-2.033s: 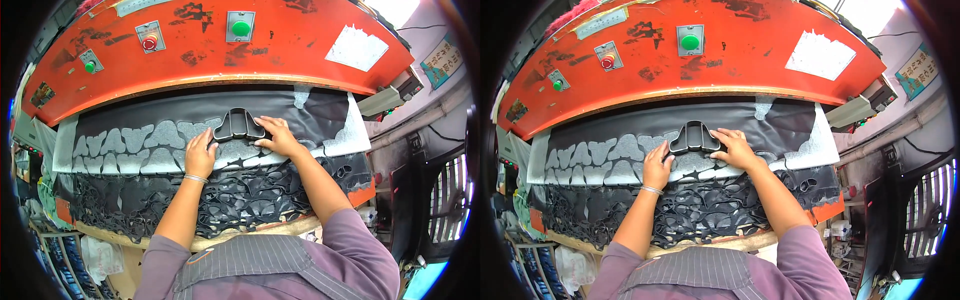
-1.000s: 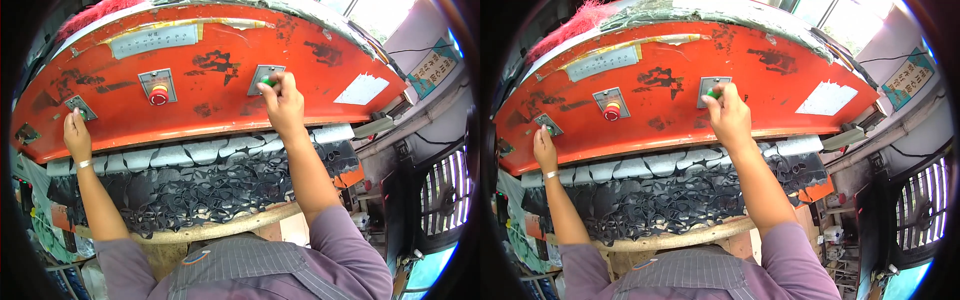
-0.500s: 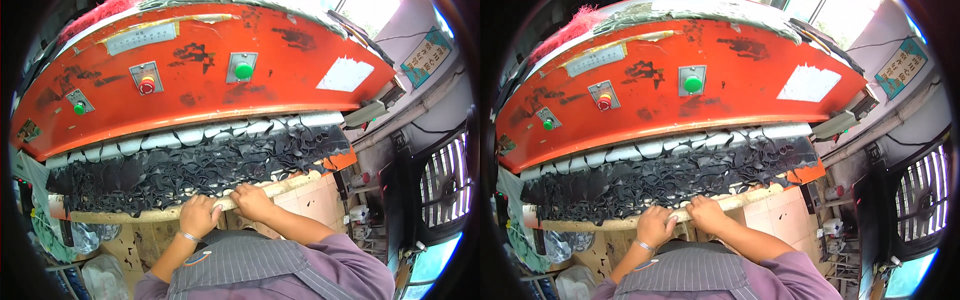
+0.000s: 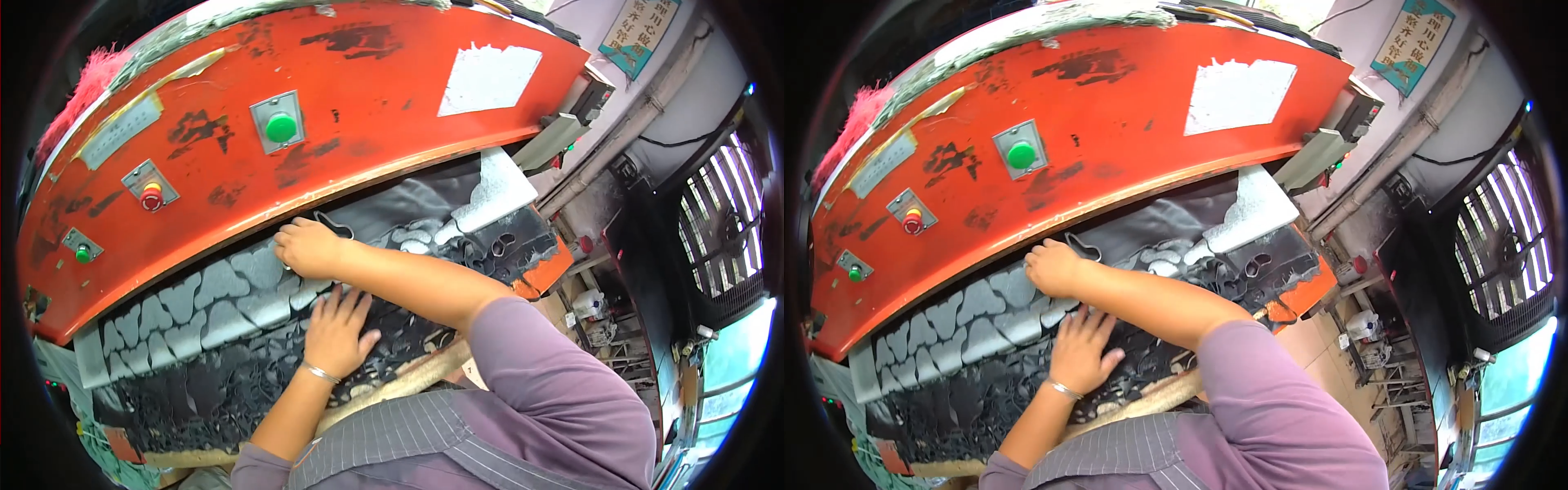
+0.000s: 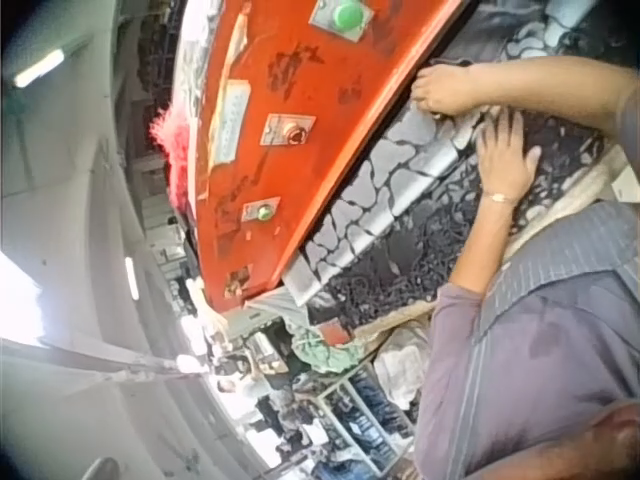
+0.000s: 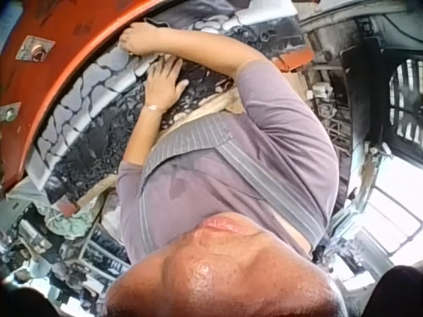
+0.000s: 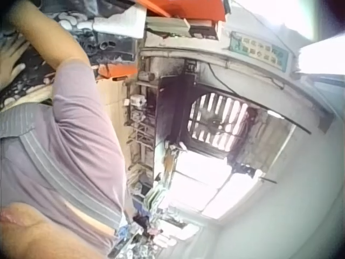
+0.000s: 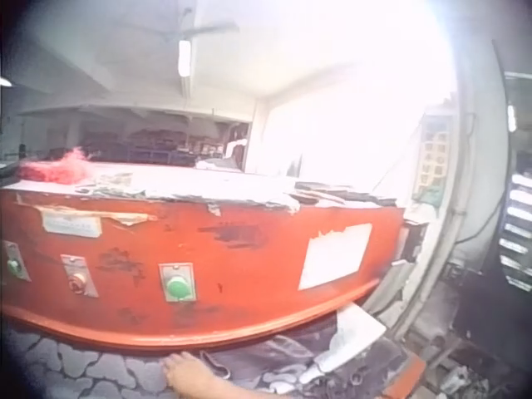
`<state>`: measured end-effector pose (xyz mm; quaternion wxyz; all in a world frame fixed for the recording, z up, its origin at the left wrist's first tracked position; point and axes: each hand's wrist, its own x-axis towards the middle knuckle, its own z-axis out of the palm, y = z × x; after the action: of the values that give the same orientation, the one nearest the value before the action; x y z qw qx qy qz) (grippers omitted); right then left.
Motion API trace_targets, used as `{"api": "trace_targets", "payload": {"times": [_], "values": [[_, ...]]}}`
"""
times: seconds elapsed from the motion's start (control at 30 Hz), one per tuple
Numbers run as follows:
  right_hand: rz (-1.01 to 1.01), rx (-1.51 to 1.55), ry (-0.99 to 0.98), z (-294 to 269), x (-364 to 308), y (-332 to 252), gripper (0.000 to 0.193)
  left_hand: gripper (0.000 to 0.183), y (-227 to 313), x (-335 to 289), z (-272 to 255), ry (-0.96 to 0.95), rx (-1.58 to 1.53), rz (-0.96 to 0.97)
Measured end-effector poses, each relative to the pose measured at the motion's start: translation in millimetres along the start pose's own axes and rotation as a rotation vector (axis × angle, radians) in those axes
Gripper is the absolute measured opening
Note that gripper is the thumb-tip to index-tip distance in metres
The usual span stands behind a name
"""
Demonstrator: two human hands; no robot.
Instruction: Cutting shoe upper components using a hydraulic press and metal dies.
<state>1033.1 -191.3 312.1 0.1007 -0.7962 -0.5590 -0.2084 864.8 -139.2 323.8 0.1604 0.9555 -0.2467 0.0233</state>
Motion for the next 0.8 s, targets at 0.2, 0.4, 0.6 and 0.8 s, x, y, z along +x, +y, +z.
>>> {"api": "trace_targets", "payload": {"times": [0.2, 0.4, 0.6, 0.8], "values": [[-0.095, 0.093, -0.302, -9.7, 36.9, 54.3, 0.016, 0.051, -24.3, -19.9, -21.7, -0.511, -0.564, 0.069], [0.941, 0.171, -0.269, -47.8, -53.6, 122.1, 0.025, 0.04, -60.9, 46.9, -9.1, 0.406, -0.651, -0.388], [1.339, 0.585, 0.052, -34.9, -103.7, 97.7, 0.06, 0.068, -73.3, 95.0, 45.4, 0.29, -0.43, -0.497], [0.731, 0.313, -0.13, -31.6, -163.5, 92.7, 0.084, 0.075, -66.1, 103.9, 57.5, 0.325, -0.299, -0.453]]}}
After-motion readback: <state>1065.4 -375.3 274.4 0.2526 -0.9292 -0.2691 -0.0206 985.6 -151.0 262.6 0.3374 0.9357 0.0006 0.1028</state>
